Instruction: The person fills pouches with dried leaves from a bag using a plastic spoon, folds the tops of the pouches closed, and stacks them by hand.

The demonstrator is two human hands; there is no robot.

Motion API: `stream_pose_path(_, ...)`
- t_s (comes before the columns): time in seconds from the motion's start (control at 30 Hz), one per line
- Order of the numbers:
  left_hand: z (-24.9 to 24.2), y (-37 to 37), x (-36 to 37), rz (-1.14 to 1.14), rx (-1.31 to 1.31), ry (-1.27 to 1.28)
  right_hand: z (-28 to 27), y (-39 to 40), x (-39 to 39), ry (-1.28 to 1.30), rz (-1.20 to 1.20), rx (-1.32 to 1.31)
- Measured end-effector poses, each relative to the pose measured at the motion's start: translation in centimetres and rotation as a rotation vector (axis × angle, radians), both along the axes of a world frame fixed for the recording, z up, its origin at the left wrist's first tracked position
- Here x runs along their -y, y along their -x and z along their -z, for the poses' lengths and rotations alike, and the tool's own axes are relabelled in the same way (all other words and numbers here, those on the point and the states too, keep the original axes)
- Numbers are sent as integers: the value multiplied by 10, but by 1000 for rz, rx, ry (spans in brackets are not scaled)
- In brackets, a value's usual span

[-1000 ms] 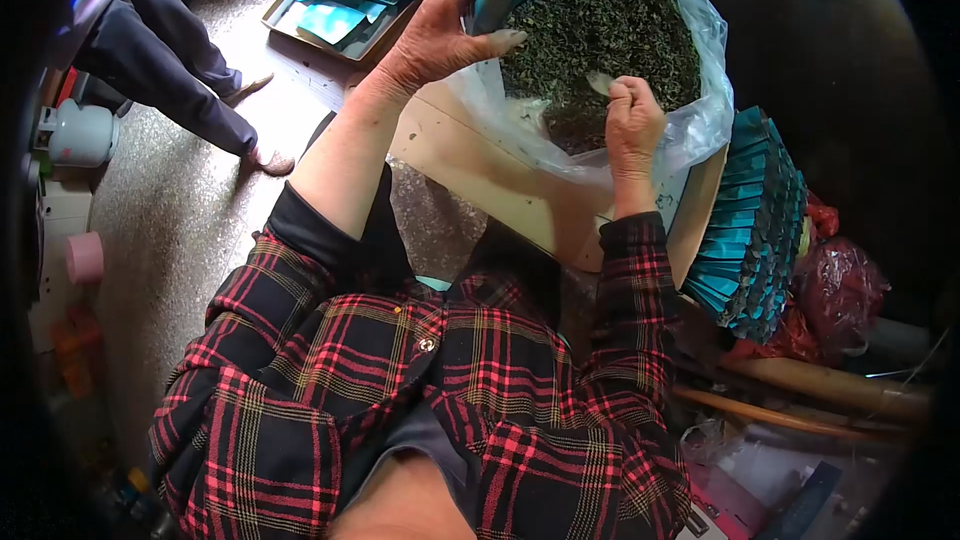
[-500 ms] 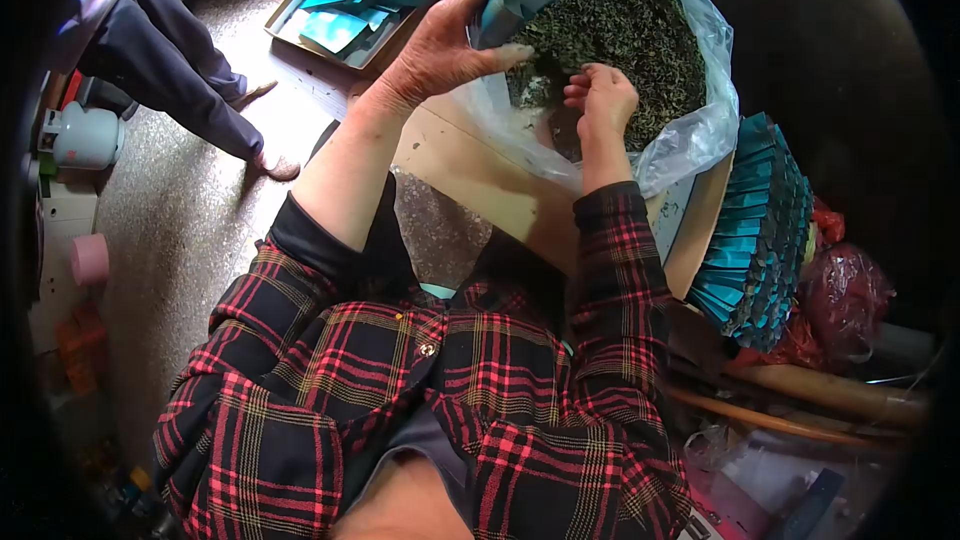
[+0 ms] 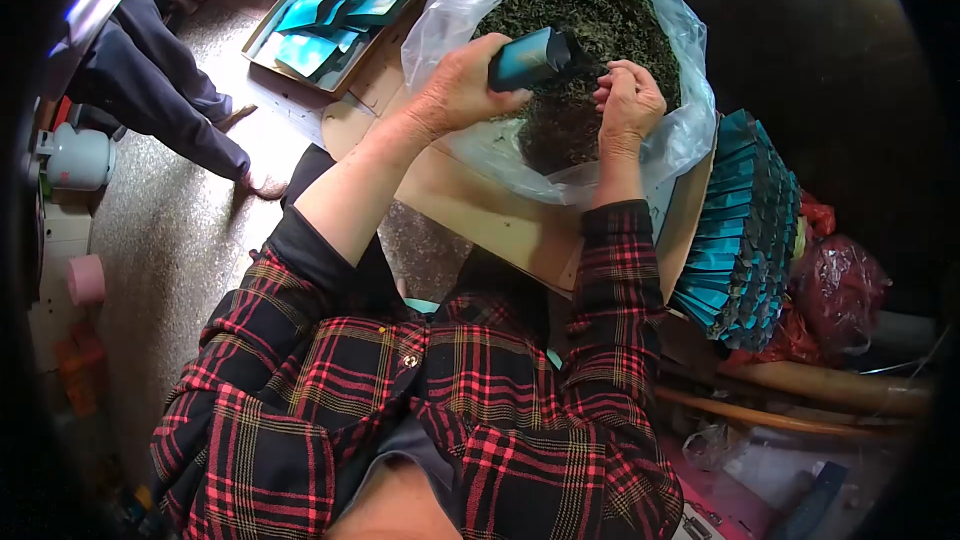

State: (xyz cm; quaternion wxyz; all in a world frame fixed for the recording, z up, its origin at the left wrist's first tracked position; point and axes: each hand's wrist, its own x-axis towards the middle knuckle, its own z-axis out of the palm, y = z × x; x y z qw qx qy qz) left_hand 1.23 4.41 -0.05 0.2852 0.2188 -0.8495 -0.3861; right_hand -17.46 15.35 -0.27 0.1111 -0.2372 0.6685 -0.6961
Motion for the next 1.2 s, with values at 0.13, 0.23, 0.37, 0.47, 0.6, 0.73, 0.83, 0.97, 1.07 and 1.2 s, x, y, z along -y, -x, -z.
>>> stream_pose_path(0.13, 8, 7, 2, -108, 67, 28, -20, 6, -12, 27, -26, -23)
stream_pose_path(0.23, 11, 9, 2, -132, 72, 49, -28, 9, -17, 56, -73, -7)
stream_pose_path(0.37, 11, 8, 1, -127, 138, 96, -35, 10, -21, 63, -194, 9)
stream_pose_path(0.47, 11, 7, 1, -126, 169, 83, -39, 10, -20, 27, -349, -27)
stream_pose_path(0.6, 12, 9, 2, -102, 168, 78, -53, 12, -13, -120, -534, -30)
stream_pose_path(0.73, 11, 11, -1, -94, 163, 33, -66, -1, 5, -275, -593, -304)
stream_pose_path(0.83, 8, 8, 0, -91, 160, 10, -78, -20, 14, -252, -594, -785)
stream_pose_path(0.97, 6, 9, 2, -113, 166, -56, -94, -27, 13, -171, -502, -1254)
stream_pose_path(1.07, 8, 7, 7, -122, 146, -83, -92, -16, -1, -154, -386, -1151)
stream_pose_path(1.2, 12, 7, 9, -117, 103, -79, -74, 3, -31, -313, -247, -342)
